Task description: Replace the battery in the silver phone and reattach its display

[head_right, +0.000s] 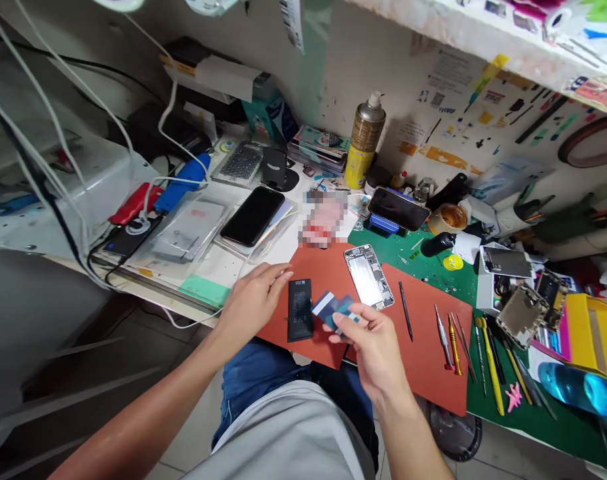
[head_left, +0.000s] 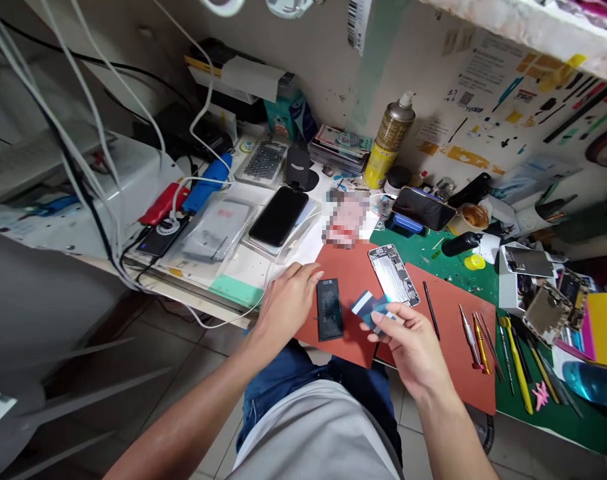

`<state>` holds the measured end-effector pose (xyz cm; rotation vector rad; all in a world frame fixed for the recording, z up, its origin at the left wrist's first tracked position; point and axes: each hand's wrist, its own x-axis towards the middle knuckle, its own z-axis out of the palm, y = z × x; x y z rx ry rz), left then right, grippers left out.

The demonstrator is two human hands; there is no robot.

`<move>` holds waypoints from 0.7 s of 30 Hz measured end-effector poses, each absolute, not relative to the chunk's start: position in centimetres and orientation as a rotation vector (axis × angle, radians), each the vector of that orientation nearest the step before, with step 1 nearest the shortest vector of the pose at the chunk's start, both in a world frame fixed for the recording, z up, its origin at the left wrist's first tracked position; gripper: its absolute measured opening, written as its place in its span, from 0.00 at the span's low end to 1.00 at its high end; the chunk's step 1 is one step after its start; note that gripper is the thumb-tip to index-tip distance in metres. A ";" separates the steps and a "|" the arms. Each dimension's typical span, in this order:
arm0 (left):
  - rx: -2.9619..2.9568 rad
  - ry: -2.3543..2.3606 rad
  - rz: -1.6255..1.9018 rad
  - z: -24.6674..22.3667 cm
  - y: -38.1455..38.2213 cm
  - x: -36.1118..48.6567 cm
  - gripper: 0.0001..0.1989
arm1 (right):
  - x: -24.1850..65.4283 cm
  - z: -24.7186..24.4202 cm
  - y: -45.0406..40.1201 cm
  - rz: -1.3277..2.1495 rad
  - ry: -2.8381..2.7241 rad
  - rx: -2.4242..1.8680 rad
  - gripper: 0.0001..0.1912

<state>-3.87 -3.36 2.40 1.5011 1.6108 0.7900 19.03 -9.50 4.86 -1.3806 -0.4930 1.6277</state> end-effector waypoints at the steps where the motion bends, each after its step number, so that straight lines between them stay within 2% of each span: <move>1: 1.541 1.608 0.843 2.9 -4.0 -3.5 0.16 | 18.6 4.9 -10.4 1.626 -0.444 -1.376 0.20; 4: 1.331 1.301 0.732 3.9 -6.5 -2.2 0.20 | 17.3 4.7 -12.1 1.613 -0.359 -1.369 0.20; 7: 1.074 1.145 0.639 3.7 -8.4 -1.2 0.19 | 16.9 4.4 -12.9 1.628 -0.348 -1.348 0.21; 14: 0.881 1.204 0.677 3.3 -8.9 -0.7 0.19 | 18.5 4.2 -13.8 1.644 -0.525 -1.371 0.17; 21: 0.780 1.157 0.692 4.1 -9.5 -0.6 0.18 | 18.7 3.8 -14.5 1.505 -0.573 -1.436 0.18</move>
